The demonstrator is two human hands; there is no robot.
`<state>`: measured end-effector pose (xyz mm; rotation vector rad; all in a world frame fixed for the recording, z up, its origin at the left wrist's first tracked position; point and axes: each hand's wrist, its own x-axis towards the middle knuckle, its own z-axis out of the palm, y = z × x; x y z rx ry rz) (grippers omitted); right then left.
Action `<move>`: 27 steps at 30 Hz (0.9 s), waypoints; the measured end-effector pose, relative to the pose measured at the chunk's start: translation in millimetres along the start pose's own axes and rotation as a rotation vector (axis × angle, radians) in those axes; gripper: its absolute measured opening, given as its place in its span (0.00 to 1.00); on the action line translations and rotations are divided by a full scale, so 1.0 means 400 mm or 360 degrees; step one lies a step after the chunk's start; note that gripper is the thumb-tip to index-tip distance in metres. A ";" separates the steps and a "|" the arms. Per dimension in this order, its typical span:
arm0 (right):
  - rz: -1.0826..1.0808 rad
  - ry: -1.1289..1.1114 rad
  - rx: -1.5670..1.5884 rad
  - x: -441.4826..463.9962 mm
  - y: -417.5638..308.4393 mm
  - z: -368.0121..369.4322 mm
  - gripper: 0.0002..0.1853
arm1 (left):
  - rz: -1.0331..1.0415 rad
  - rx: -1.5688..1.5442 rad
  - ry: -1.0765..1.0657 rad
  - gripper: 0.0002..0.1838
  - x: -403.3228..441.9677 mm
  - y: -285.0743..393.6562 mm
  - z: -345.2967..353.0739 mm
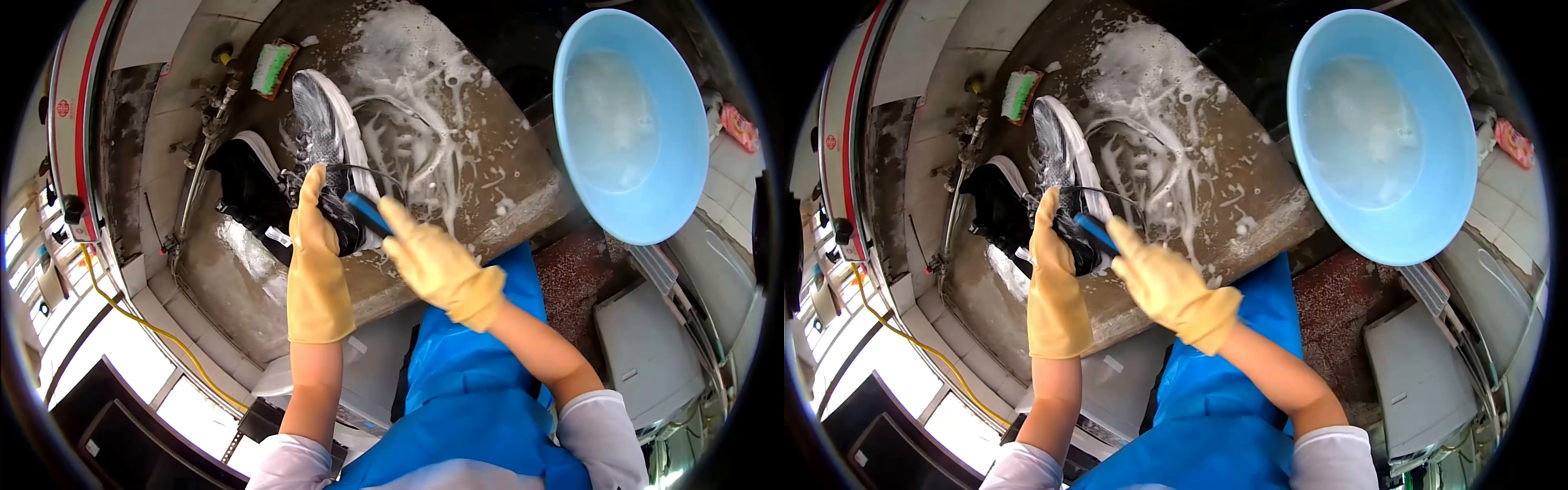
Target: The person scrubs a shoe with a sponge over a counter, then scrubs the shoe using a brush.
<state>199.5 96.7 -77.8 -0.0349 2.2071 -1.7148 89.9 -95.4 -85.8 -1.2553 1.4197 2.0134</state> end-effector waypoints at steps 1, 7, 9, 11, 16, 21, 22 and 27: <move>0.0004 0.0005 0.0009 0.016 -0.006 0.016 0.33 | 0.0062 -0.0029 -0.0083 0.24 -0.014 0.004 -0.003; 0.0062 0.0397 -0.0508 0.324 -0.073 -0.077 0.29 | 0.0188 0.0295 0.0334 0.26 -0.040 0.022 0.058; -0.0254 0.0766 -0.0719 0.388 -0.032 -0.094 0.27 | 0.0185 0.0343 0.0466 0.31 -0.054 0.030 0.094; -0.0038 0.0684 -0.0799 0.289 -0.079 -0.085 0.28 | 0.0101 0.0384 0.0495 0.32 -0.039 0.038 0.086; 0.0072 0.0303 -0.0363 -0.105 0.012 0.124 0.33 | 0.0038 0.0283 0.0501 0.32 -0.001 0.023 0.062; -0.0116 0.0837 -0.0699 0.112 0.005 0.050 0.30 | 0.0089 0.0305 0.0422 0.31 0.023 0.014 0.033; -0.0164 0.0843 -0.0568 0.144 0.008 0.030 0.30 | 0.0100 0.0199 0.0314 0.30 0.039 -0.001 0.019; 0.0384 0.0337 -0.0482 -0.016 -0.056 0.018 0.31 | 0.0187 0.0049 0.0373 0.26 -0.012 0.000 0.067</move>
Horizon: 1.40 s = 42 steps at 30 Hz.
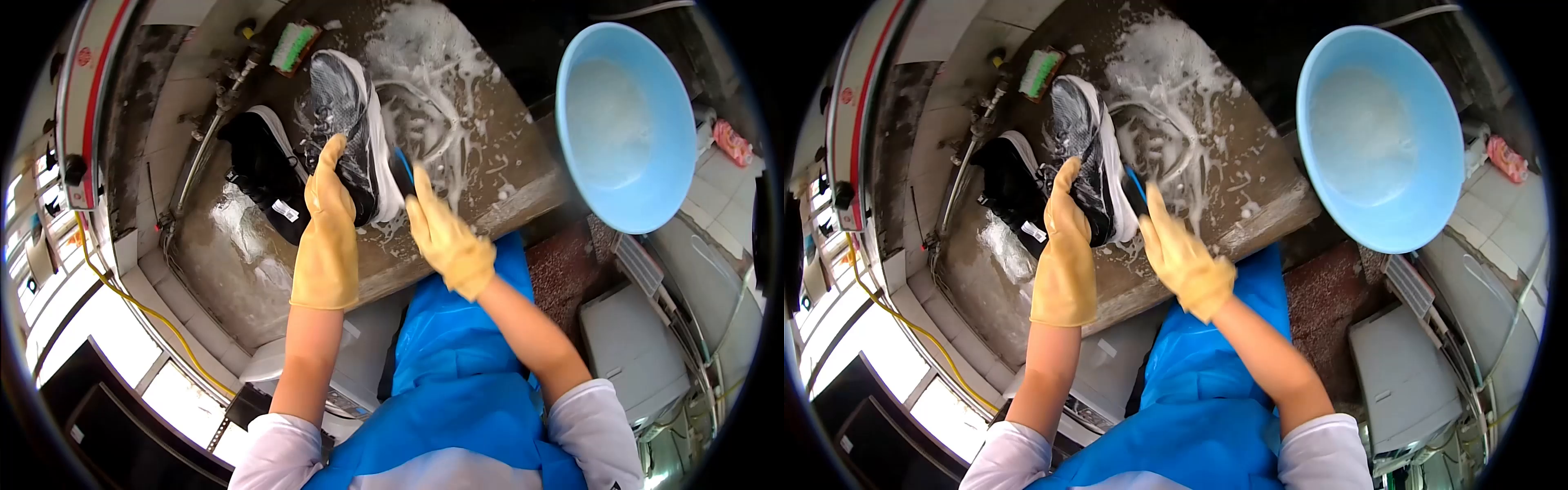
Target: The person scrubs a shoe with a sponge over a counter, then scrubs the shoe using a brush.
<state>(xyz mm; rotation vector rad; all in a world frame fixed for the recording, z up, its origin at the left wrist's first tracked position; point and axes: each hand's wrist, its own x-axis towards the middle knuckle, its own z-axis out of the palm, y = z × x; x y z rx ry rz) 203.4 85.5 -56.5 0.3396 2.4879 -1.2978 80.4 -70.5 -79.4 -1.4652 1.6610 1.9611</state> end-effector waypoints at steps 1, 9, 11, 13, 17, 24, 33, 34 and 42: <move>0.0008 -0.0117 0.0395 -0.048 0.066 0.034 0.32 | 0.0061 -0.0011 -0.0053 0.26 -0.005 0.000 -0.003; 0.0138 -0.0040 0.0629 -0.049 0.127 -0.144 0.31 | -0.0538 -0.0173 -0.0854 0.24 0.064 0.027 -0.005; 0.0051 0.0064 0.0600 -0.015 0.148 -0.156 0.30 | 0.0028 0.0361 -0.0797 0.29 0.074 0.023 -0.041; 0.0027 0.0125 0.0622 0.026 0.147 -0.149 0.30 | 0.0316 0.0574 -0.0673 0.37 0.106 0.008 -0.076; -0.0255 0.0256 0.0682 0.114 0.109 -0.113 0.29 | -0.0011 0.0606 -0.0275 0.47 0.096 0.037 -0.071; -0.0009 -0.0345 0.1074 -0.017 0.031 0.037 0.31 | 0.0220 0.1268 -0.0357 0.53 0.022 0.035 -0.096; 0.0186 -0.0515 0.0453 0.307 -0.107 -0.102 0.31 | 0.0604 0.1039 0.0181 0.48 0.248 -0.132 -0.174; 0.0122 -0.0475 0.0356 0.344 -0.105 -0.108 0.31 | 0.0528 0.1034 0.0152 0.49 0.245 -0.130 -0.178; -0.0057 -0.0265 0.0757 -0.054 0.098 0.110 0.32 | 0.0411 0.1061 0.0057 0.52 0.208 -0.150 -0.152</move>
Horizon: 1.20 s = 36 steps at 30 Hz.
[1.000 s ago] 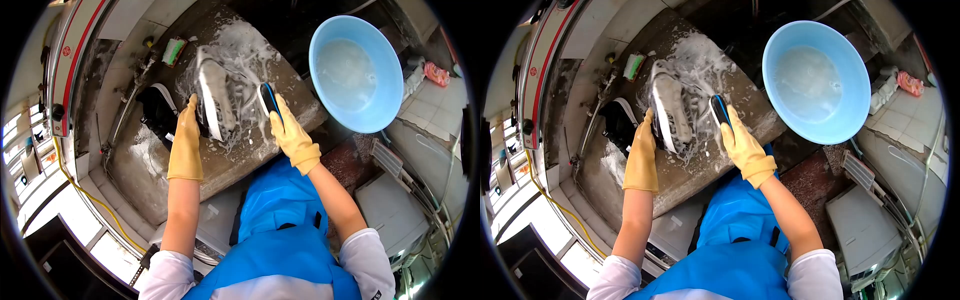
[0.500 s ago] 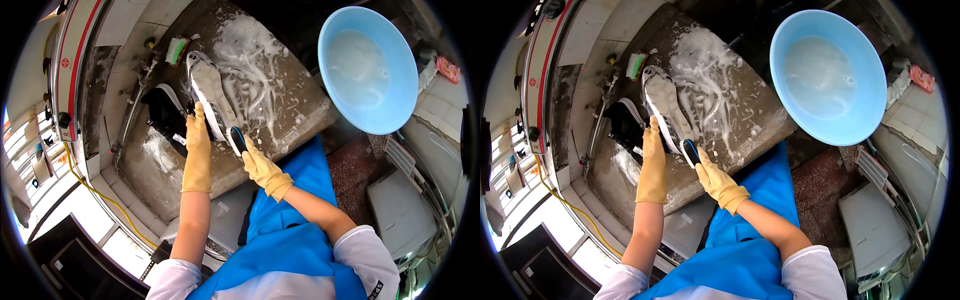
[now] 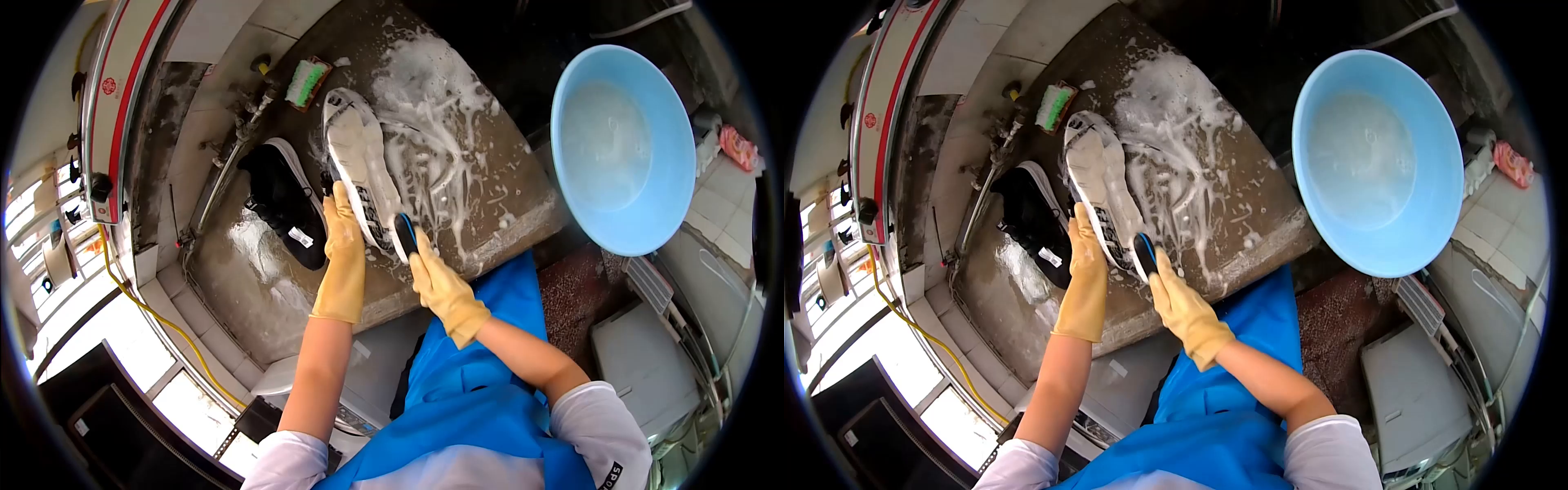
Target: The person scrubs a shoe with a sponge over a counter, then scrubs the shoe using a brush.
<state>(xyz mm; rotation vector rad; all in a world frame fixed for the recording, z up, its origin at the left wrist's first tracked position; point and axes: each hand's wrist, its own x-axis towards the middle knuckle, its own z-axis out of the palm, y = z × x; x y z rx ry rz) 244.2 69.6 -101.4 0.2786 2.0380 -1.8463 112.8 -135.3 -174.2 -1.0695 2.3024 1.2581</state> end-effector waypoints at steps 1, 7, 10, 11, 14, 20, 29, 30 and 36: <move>-0.0125 0.0047 -0.0032 0.073 -0.057 -0.020 0.31 | -0.0053 0.0059 0.0021 0.51 -0.049 0.050 -0.004; -0.0102 -0.0200 -0.0749 0.564 -0.348 -0.129 0.29 | -0.0105 0.0072 -0.0103 0.46 -0.065 0.087 -0.030; -0.0009 -0.0027 -0.0762 0.571 -0.310 -0.143 0.30 | -0.0150 0.0298 -0.0030 0.43 -0.067 0.099 -0.028; -0.0015 0.0093 -0.0725 0.504 -0.287 -0.130 0.29 | -0.0084 0.0303 -0.0035 0.41 -0.029 0.046 -0.025; -0.0001 -0.0206 -0.0586 0.381 -0.265 -0.094 0.29 | -0.0284 -0.1906 -0.0362 0.44 0.161 -0.257 0.064; 0.0050 -0.0120 -0.0990 0.644 -0.347 -0.139 0.25 | -0.0259 0.0314 -0.0091 0.51 -0.034 0.040 -0.028; 0.0615 -0.0084 -0.0568 0.387 -0.318 -0.133 0.28 | -0.0131 0.0166 -0.0107 0.44 0.046 -0.089 -0.004; -0.0055 0.0005 -0.0699 0.447 -0.224 -0.113 0.28 | -0.0112 0.0103 -0.0078 0.41 0.000 -0.023 -0.016; -0.0097 -0.0121 -0.1045 0.082 -0.229 -0.035 0.30 | -0.0220 0.0018 -0.0160 0.51 -0.037 0.039 -0.030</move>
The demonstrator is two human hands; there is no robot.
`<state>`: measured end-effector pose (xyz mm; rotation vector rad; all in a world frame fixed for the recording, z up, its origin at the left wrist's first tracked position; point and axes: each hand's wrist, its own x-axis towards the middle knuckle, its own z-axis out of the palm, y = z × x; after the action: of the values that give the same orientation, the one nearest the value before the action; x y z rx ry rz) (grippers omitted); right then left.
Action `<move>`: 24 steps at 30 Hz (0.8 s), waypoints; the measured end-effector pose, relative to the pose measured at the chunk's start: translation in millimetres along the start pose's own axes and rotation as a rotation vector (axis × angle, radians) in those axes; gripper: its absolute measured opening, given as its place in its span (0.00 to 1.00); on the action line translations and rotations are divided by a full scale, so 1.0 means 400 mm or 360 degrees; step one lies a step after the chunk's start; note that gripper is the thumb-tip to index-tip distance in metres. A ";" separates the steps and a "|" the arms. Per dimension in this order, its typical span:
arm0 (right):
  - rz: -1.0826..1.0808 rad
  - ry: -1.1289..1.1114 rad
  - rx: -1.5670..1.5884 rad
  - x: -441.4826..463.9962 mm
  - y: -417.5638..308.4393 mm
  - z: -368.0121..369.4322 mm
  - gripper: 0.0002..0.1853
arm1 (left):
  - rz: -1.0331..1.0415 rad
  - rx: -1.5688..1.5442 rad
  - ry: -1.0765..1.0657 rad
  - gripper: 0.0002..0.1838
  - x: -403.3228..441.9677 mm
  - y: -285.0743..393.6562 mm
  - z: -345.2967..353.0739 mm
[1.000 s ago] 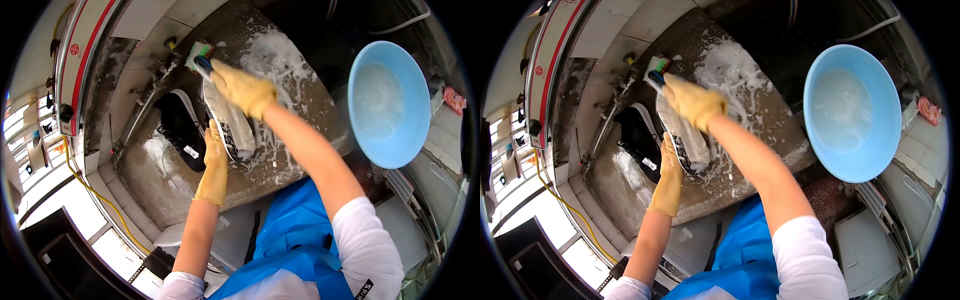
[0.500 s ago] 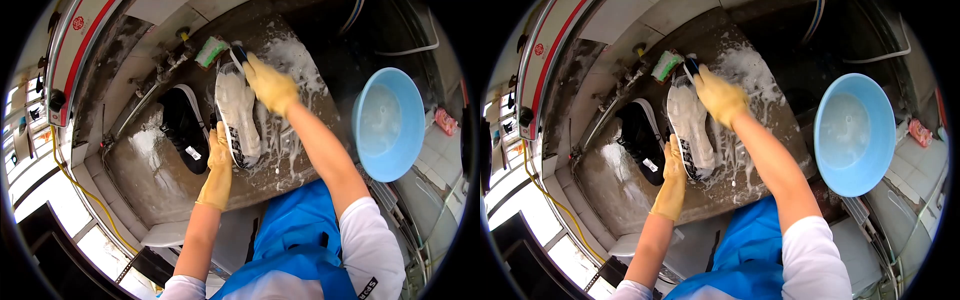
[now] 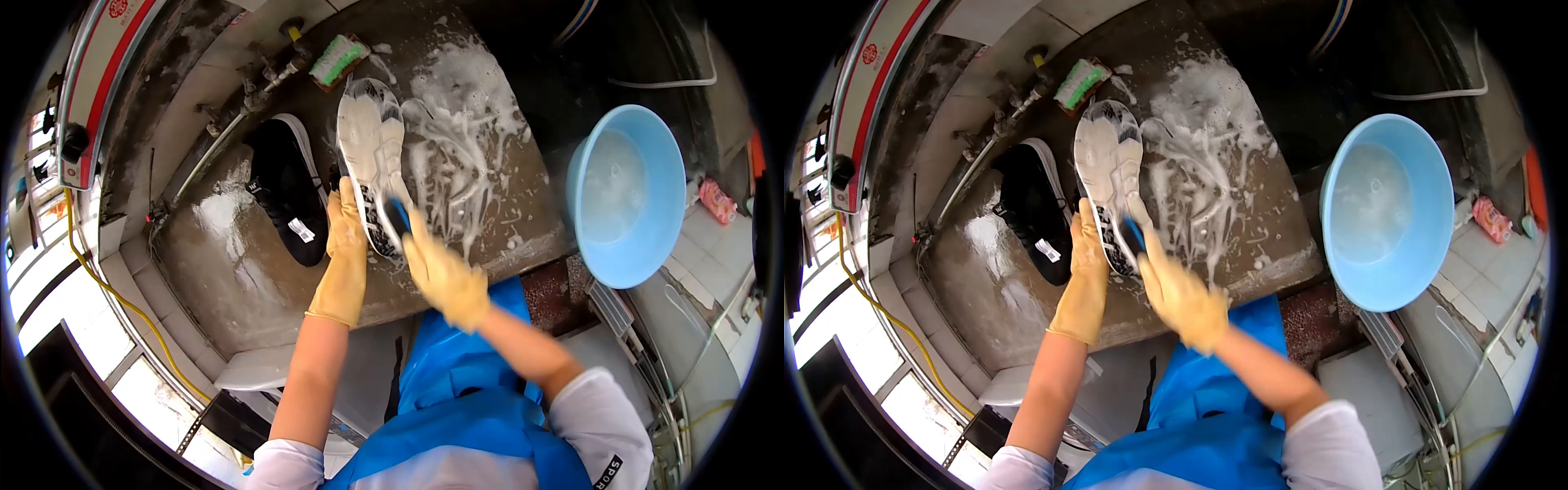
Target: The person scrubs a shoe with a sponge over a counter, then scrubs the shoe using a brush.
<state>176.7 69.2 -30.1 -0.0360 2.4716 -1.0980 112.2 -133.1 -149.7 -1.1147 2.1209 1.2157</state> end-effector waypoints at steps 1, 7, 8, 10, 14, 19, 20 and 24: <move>-0.0166 0.0189 -0.0132 -0.098 0.058 0.083 0.30 | 0.0032 -0.0139 -0.0080 0.50 -0.010 0.016 0.002; -0.0157 0.0518 0.0316 0.054 0.158 0.169 0.29 | 0.0071 -0.0140 0.0090 0.47 0.025 -0.021 0.021; -0.0169 0.0516 0.0425 0.010 0.164 0.207 0.30 | 0.0076 -0.0109 0.0086 0.47 0.028 -0.024 0.016; 0.0090 0.0262 0.0837 -0.113 0.187 0.297 0.31 | 0.0089 -0.0082 0.0081 0.47 0.041 -0.023 0.017; 0.0752 -0.0055 0.1486 0.016 0.048 0.086 0.32 | 0.0123 -0.0250 0.0000 0.48 0.031 -0.022 0.016; 0.0845 -0.0220 0.1394 -0.141 0.039 0.140 0.31 | 0.0185 -0.0224 0.0134 0.46 0.065 -0.046 0.025; 0.0795 -0.0085 0.1547 -0.114 0.008 0.151 0.33 | 0.0241 -0.0274 0.0175 0.43 0.073 -0.058 0.034; -0.0354 0.0810 0.0344 0.015 -0.042 0.125 0.25 | 0.0314 -0.1016 -0.0170 0.32 0.069 -0.053 0.041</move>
<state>188.7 21.3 -49.9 0.0400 2.8188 -1.6347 113.5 -136.8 -187.8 -1.0575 1.8344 2.0880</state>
